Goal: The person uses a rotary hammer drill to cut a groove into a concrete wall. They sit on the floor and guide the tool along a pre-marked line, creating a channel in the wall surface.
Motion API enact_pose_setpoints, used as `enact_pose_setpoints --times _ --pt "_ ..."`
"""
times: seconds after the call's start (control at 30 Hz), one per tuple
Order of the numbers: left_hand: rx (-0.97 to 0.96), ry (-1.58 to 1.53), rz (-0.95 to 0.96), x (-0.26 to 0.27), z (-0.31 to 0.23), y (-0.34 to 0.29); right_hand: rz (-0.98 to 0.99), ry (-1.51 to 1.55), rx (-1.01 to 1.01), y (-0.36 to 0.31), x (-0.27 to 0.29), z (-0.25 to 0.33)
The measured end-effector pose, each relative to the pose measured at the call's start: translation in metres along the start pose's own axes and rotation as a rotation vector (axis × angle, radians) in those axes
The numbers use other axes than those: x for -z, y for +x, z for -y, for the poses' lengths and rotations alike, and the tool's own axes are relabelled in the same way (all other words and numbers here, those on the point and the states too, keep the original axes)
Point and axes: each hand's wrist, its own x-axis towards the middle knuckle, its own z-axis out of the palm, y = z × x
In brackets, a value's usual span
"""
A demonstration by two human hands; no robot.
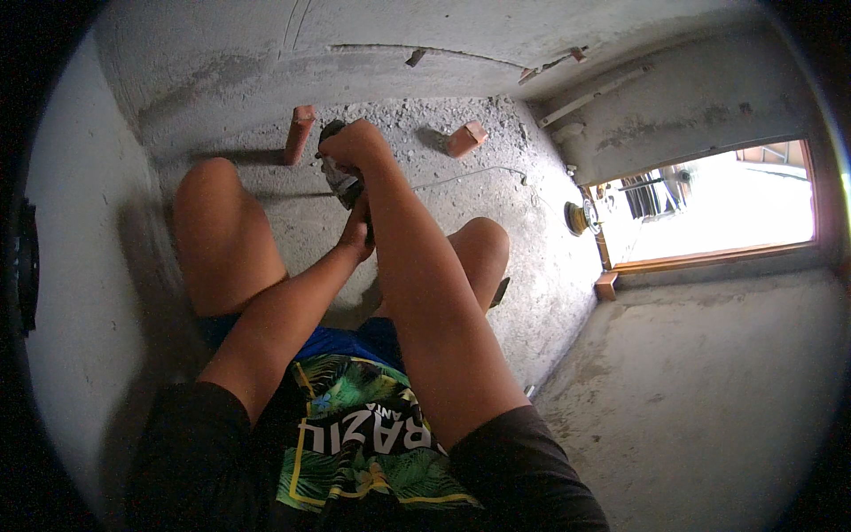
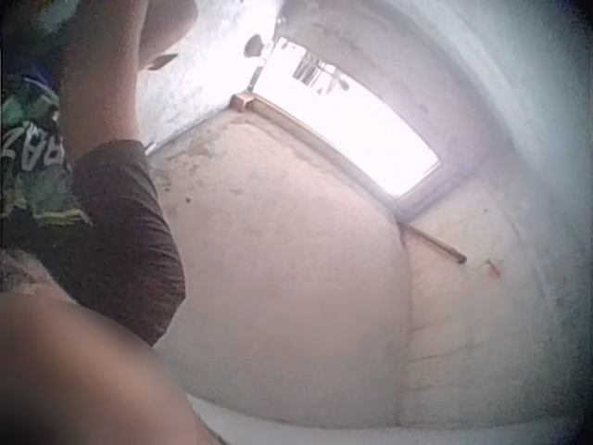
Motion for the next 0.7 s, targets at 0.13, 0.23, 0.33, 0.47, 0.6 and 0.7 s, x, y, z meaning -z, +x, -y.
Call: enact_pose_setpoints --times 0.13,0.23,0.33,0.47,0.6,0.7 --pt "0.036 0.065 0.009 -0.004 0.005 -0.008 -0.080 0.007 0.026 -0.012 0.005 -0.015" --pt "0.013 0.086 0.049 -0.007 0.011 -0.011 -0.051 0.016 0.006 -0.017 0.011 -0.026" --pt "0.047 0.092 0.037 -0.011 0.015 -0.014 -0.017 -0.095 0.103 -0.017 0.014 -0.036" --pt "0.078 0.107 0.038 -0.021 0.023 -0.020 -0.022 -0.070 0.099 -0.024 0.021 -0.051" --pt "0.075 0.138 0.030 -0.026 0.024 -0.024 0.055 -0.102 0.110 -0.032 0.028 -0.060" --pt "0.129 0.171 0.036 -0.016 0.009 -0.026 0.032 0.174 -0.029 -0.028 0.021 -0.057"
